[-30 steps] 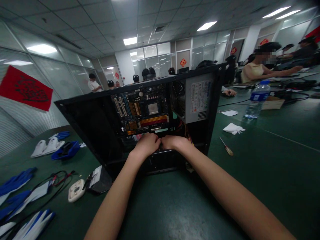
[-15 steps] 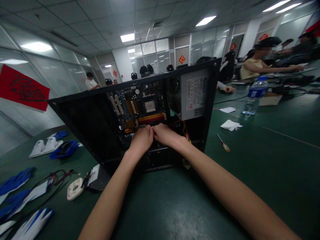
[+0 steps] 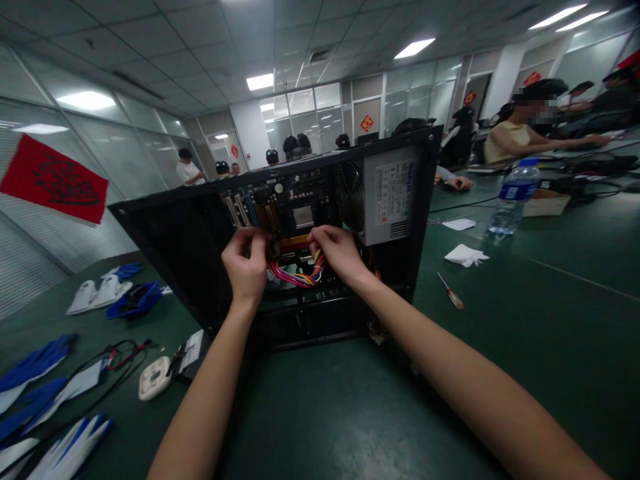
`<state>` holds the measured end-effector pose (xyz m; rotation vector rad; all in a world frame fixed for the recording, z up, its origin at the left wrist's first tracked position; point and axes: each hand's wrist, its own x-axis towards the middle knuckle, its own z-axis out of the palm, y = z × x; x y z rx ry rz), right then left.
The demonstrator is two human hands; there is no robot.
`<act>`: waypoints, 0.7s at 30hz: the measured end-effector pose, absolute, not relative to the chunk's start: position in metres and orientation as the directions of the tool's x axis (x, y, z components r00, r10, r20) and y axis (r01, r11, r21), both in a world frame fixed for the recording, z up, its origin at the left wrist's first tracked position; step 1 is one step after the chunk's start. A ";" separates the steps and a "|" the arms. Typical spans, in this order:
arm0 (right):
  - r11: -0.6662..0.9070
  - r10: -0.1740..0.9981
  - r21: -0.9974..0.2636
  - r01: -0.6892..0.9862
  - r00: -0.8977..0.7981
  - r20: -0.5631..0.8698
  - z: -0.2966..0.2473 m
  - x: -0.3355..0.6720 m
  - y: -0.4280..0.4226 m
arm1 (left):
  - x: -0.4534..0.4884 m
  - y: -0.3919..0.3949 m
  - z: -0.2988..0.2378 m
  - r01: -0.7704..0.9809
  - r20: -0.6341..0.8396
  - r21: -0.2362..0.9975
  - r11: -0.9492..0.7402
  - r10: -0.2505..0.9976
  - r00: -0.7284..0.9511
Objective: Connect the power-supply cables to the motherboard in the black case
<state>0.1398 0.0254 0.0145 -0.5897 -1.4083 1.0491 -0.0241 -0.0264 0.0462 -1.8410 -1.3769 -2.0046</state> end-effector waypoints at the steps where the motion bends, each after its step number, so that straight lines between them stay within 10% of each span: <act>1: 0.440 0.857 -0.847 -0.299 -0.141 0.495 0.015 0.140 0.025 | -0.025 -0.025 0.047 0.547 0.818 0.570 -0.613 0.481 -0.315; 5: 0.351 0.885 -0.831 -0.432 -0.137 0.445 0.015 0.140 0.023 | -0.024 -0.017 0.043 0.345 0.672 0.737 -0.580 0.679 -0.295; 9: 0.472 0.838 -0.859 -0.198 -0.201 0.507 0.015 0.139 0.015 | -0.015 -0.022 0.041 0.294 0.621 0.775 -0.560 0.760 -0.190; 15: 0.777 0.627 -0.486 0.399 -0.554 0.548 0.040 0.153 -0.015 | -0.015 -0.043 0.055 0.496 0.772 0.583 -0.643 0.629 -0.092; 21: 0.803 0.538 -0.560 0.203 -0.652 0.534 0.075 0.171 -0.062 | -0.002 -0.077 0.073 0.655 0.824 0.355 -0.667 0.554 0.118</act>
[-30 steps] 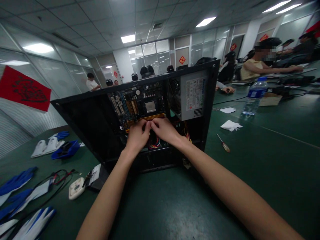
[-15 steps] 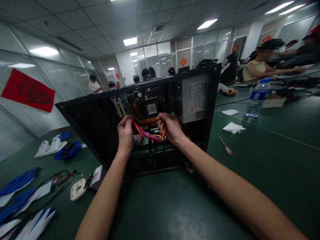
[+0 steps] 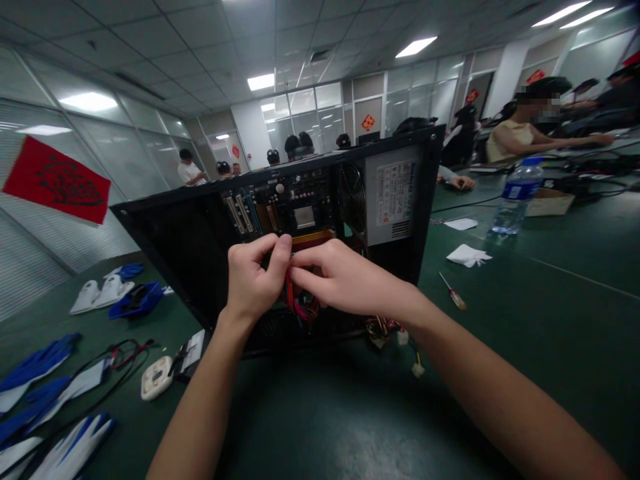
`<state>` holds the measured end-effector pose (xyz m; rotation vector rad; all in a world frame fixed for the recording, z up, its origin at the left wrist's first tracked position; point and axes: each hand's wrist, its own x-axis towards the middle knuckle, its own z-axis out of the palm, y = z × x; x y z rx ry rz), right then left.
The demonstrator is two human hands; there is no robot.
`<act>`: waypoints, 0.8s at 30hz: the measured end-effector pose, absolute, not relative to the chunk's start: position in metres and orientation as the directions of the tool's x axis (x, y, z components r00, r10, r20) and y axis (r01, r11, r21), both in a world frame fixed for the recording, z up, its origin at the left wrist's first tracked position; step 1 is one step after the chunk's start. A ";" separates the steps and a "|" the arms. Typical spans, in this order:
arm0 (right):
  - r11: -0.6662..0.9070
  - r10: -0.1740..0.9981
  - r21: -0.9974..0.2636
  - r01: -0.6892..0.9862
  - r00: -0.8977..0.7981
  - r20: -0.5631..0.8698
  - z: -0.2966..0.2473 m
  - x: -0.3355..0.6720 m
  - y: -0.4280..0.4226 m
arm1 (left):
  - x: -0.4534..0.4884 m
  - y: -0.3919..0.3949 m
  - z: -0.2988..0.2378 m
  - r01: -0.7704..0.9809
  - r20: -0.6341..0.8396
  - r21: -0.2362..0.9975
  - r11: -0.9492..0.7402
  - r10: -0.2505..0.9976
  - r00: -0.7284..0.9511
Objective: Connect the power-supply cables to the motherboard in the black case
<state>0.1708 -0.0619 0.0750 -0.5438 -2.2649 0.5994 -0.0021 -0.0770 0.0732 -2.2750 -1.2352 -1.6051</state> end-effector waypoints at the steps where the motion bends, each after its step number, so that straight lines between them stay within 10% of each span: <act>1: 0.796 0.513 -0.586 0.154 -0.685 0.517 0.079 0.175 -0.069 | 0.002 -0.084 0.076 0.645 0.827 0.350 -0.680 0.548 0.128; 12: 0.724 0.502 -0.684 0.086 -0.746 0.437 0.093 0.190 -0.092 | 0.019 -0.109 0.087 0.532 0.648 0.580 -0.616 0.745 0.156; 24: 0.636 0.685 -0.760 -0.134 -0.355 0.636 0.104 0.208 -0.074 | 0.010 -0.114 0.097 0.162 0.560 0.802 -0.575 0.818 0.135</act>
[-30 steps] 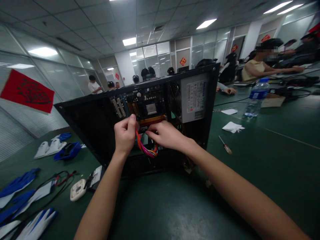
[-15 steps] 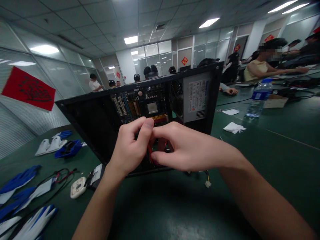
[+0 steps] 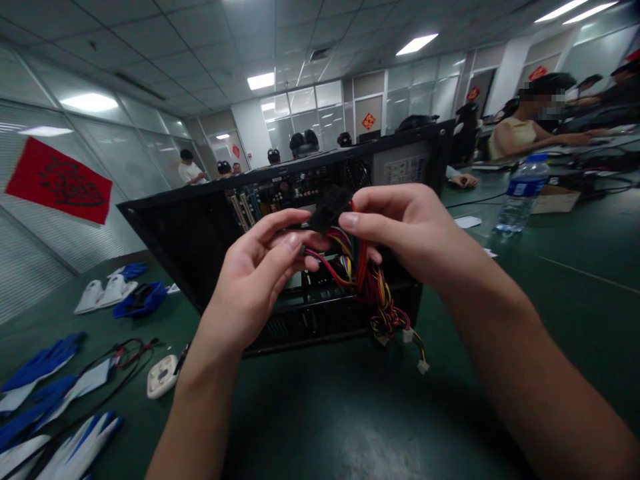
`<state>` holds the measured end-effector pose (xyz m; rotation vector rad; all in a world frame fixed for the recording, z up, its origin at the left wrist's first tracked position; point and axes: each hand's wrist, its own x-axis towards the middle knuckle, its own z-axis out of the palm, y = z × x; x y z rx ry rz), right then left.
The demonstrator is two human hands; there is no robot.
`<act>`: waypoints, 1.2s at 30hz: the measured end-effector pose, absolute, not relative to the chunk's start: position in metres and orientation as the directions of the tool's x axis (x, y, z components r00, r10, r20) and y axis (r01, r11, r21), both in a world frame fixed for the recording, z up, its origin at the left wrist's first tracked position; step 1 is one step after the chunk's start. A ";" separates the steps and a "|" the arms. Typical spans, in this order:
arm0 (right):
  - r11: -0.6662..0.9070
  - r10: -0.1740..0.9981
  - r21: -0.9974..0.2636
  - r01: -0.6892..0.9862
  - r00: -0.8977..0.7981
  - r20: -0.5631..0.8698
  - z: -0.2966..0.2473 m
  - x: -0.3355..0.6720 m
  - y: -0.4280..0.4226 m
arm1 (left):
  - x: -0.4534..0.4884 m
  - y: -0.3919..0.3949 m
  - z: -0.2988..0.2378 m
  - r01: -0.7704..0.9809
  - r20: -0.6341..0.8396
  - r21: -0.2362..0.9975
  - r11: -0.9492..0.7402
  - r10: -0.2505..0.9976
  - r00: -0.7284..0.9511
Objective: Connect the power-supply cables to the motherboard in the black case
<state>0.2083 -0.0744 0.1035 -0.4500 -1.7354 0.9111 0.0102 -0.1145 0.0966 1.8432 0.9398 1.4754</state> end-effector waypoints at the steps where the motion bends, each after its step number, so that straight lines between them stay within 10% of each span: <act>1: 0.638 0.689 -0.759 -0.132 -0.342 0.639 0.104 0.211 -0.073 | 0.010 -0.116 0.097 0.143 0.557 0.806 -0.574 0.818 0.140; 36: 0.551 0.591 -0.830 -0.086 -0.662 0.461 0.090 0.203 -0.051 | 0.016 -0.113 0.093 0.102 0.627 0.775 -0.624 0.779 0.004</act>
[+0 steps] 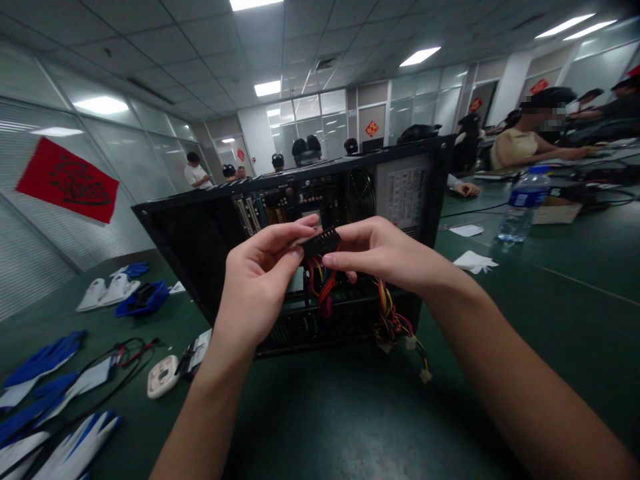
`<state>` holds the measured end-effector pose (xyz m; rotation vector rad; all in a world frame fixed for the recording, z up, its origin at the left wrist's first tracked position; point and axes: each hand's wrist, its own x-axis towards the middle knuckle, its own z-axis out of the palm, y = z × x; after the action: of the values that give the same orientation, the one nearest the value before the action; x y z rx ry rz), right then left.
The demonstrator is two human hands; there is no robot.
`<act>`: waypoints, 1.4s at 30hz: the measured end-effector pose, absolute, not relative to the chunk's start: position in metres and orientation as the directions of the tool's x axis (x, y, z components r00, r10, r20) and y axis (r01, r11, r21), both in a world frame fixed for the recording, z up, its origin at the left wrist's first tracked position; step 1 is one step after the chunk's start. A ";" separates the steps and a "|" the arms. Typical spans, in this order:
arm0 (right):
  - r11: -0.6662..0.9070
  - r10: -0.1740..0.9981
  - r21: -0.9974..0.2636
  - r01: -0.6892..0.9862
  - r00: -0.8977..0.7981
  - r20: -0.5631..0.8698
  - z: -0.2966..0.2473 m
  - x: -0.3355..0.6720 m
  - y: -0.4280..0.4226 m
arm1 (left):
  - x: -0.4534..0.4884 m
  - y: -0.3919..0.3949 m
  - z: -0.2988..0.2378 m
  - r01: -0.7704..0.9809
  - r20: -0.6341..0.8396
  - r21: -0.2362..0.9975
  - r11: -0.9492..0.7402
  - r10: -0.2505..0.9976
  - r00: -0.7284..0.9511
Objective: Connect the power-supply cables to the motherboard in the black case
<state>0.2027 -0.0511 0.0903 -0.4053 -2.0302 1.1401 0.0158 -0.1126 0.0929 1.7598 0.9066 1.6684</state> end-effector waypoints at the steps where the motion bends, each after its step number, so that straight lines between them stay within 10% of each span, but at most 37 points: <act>1: 0.545 0.591 -0.833 -0.096 -0.661 0.463 0.089 0.203 -0.049 | 0.016 -0.112 0.092 0.104 0.628 0.774 -0.625 0.778 0.000; 18: 0.385 0.683 -0.834 -0.396 -0.485 0.546 0.074 0.183 -0.046 | 0.027 -0.094 0.074 -0.062 0.657 0.741 -0.669 0.741 -0.137; 42: 0.400 0.718 -0.859 -0.319 -0.474 0.510 0.073 0.178 -0.046 | 0.030 -0.086 0.060 0.137 0.635 0.762 -0.632 0.690 -0.347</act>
<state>0.1780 -0.0462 0.0731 -0.3578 -1.6434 1.2808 0.0301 -0.0858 0.0602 1.5132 1.0785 2.0377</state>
